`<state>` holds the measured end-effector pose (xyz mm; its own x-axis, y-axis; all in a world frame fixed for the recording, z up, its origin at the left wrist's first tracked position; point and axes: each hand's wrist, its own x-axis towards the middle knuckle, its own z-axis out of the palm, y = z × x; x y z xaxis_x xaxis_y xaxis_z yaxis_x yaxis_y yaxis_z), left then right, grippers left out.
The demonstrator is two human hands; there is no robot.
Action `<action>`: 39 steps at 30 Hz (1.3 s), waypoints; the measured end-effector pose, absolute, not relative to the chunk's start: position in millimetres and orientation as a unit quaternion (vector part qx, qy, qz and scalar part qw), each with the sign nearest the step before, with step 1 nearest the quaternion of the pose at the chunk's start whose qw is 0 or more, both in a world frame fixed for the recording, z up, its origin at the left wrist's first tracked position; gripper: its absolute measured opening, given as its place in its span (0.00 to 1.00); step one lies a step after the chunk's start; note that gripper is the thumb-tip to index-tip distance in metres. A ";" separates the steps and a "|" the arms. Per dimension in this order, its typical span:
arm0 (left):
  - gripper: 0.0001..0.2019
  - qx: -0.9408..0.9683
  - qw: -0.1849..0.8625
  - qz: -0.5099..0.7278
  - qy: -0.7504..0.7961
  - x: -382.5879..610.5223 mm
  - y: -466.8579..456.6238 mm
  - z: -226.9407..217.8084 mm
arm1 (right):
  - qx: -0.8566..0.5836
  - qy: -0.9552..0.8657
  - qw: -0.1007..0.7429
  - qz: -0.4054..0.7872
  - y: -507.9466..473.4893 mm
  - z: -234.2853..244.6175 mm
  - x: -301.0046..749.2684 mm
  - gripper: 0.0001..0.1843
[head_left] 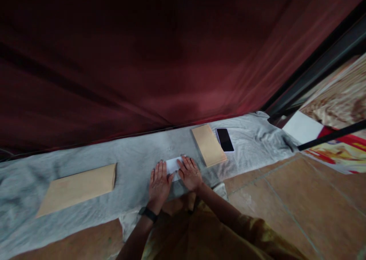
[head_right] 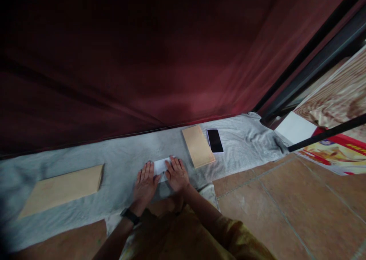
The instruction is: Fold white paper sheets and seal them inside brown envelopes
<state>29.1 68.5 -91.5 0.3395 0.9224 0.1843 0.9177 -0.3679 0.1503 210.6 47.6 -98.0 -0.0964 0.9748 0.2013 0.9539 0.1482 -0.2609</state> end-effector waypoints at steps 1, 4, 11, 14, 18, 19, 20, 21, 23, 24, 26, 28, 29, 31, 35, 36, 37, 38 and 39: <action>0.33 0.814 0.009 0.123 0.568 26.1 66.6 -90.0 | -0.657 -0.735 0.164 0.031 47.0 -98.7 211.5 0.29; 0.33 0.809 0.011 0.131 0.573 20.0 63.3 -86.3 | -0.669 -0.724 0.167 0.036 45.5 -98.7 214.6 0.31; 0.34 0.810 0.012 0.129 0.572 19.2 64.2 -88.1 | -0.668 -0.725 0.153 0.069 66.4 -76.2 216.1 0.25; 0.35 0.810 0.005 0.127 0.572 20.0 64.2 -88.9 | -0.669 -0.723 0.129 0.111 84.8 -63.3 215.5 0.23; 0.35 0.812 0.018 0.144 0.565 19.0 62.8 -88.0 | -0.672 -0.713 0.128 0.152 103.3 -51.6 219.8 0.19; 0.34 0.810 0.031 0.157 0.564 18.1 63.3 -87.4 | -0.672 -0.711 0.133 0.157 106.4 -48.7 221.7 0.16; 0.34 0.804 0.051 0.177 0.566 17.0 64.8 -86.5 | -0.670 -0.710 0.139 0.165 108.8 -45.2 223.8 0.14; 0.33 0.791 0.082 0.203 0.572 15.7 67.5 -84.9 | -0.667 -0.709 0.148 0.174 110.6 -40.8 226.0 0.12; 0.35 0.736 0.180 0.273 0.593 13.5 76.9 -77.9 | -0.655 -0.710 0.171 0.193 112.3 -29.1 230.7 0.12; 0.36 0.694 0.245 0.310 0.602 12.7 83.2 -72.0 | -0.647 -0.713 0.183 0.198 112.2 -21.7 233.3 0.12; 0.37 0.599 0.386 0.368 0.598 12.6 97.1 -54.7 | -0.624 -0.715 0.228 0.218 110.0 -5.3 239.5 0.11; 0.30 0.529 0.506 0.388 0.560 14.2 109.8 -31.7 | -0.585 -0.695 0.315 0.276 104.9 10.1 247.6 0.08; 0.26 0.507 0.547 0.390 0.540 15.4 114.7 -19.4 | -0.557 -0.671 0.370 0.320 101.2 16.2 252.2 0.06; 0.19 0.465 0.588 0.420 0.511 18.3 121.2 3.3 | -0.491 -0.604 0.468 0.418 91.0 23.7 261.4 0.08; 0.17 0.394 0.662 0.445 0.457 28.5 122.2 25.3 | -0.441 -0.499 0.534 0.521 62.6 23.2 269.5 0.20; 0.17 0.382 0.681 0.436 0.447 32.7 120.9 24.8 | -0.448 -0.492 0.533 0.523 55.3 22.7 267.9 0.20; 0.17 0.371 0.697 0.429 0.438 37.4 119.3 22.5 | -0.455 -0.495 0.529 0.518 48.6 23.2 265.0 0.20; 0.17 0.359 0.710 0.427 0.431 42.3 117.8 18.8 | -0.460 -0.509 0.525 0.503 42.9 24.7 261.1 0.20; 0.17 0.342 0.718 0.432 0.425 46.8 116.4 14.5 | -0.465 -0.533 0.522 0.477 38.2 27.2 256.9 0.19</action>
